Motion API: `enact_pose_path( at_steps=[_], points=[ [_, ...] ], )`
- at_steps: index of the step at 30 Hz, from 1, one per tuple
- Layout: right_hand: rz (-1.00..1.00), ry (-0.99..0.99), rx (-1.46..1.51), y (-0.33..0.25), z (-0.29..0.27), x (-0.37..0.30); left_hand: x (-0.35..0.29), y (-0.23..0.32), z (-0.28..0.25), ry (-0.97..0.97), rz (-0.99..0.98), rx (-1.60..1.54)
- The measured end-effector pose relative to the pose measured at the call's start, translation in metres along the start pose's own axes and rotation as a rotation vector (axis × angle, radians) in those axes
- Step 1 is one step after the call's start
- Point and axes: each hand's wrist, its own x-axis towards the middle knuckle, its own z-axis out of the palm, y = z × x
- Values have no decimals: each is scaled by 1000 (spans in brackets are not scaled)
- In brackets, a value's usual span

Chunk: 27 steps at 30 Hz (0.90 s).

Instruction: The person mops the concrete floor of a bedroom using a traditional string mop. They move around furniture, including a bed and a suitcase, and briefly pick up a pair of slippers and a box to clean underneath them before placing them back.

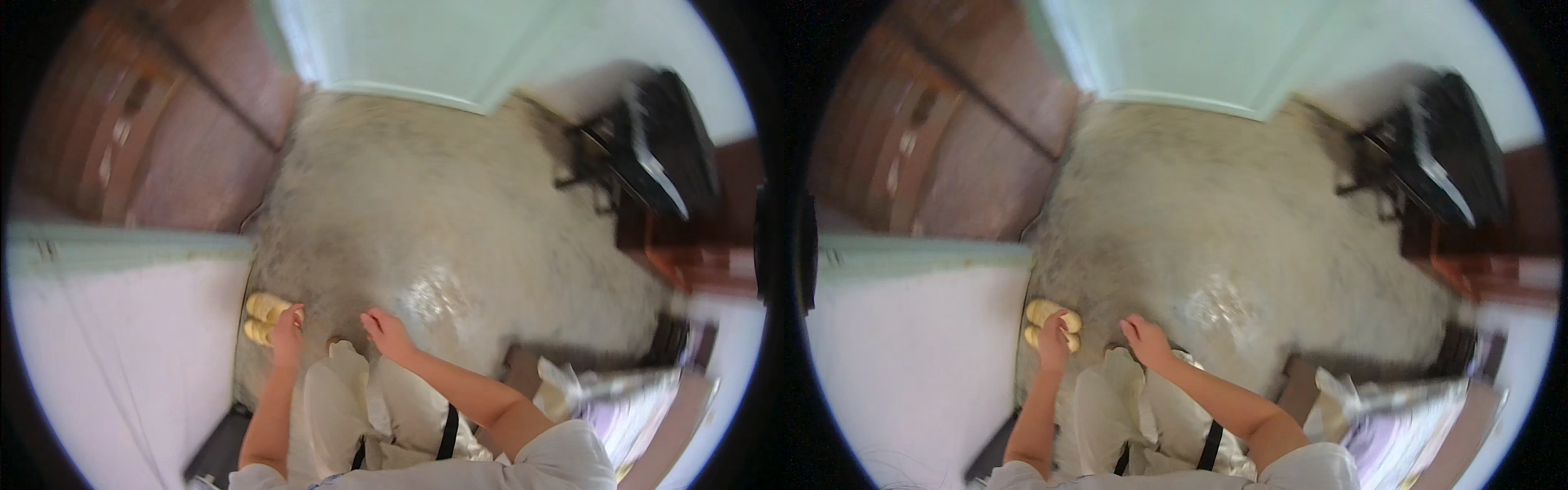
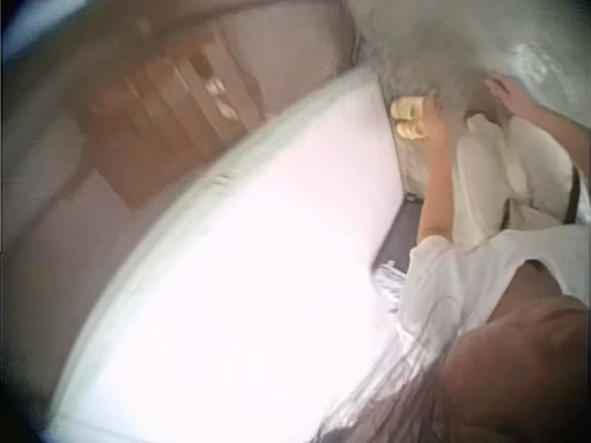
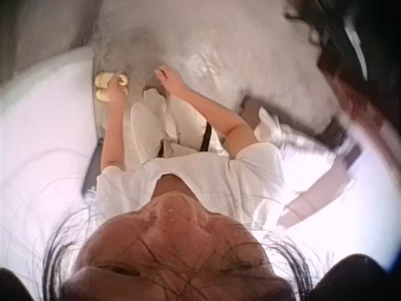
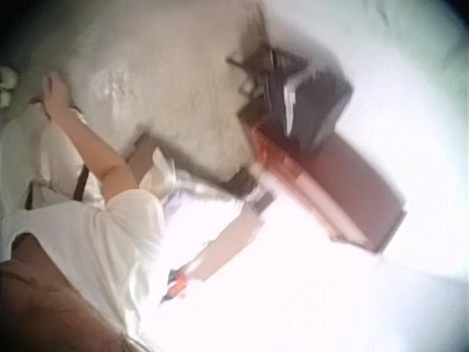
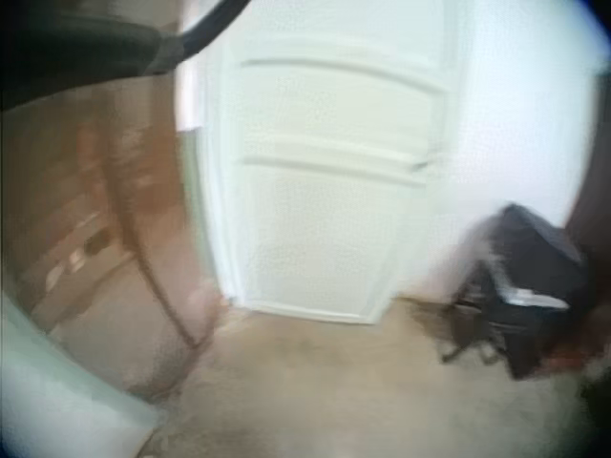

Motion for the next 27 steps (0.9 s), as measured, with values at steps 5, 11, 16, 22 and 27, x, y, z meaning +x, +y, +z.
enact_pose_path(
  at_steps=[5, 11, 16, 22, 27],
  points=[
    [326, 382, 199, -67, -182, -205, -80, 264, 20, -277, 407, -60],
    [250, 789, -377, -51, -267, -383, -168, 382, 84, -656, 1091, 235],
    [370, 910, -504, -8, -436, -488, -163, 550, 185, -912, 1237, 679],
    [150, 1293, 173, 8, -578, -581, -101, 701, 261, -596, 1025, 789],
    [213, 1242, 423, 32, -704, -632, -111, 868, 374, -565, 844, 397]
  ],
)
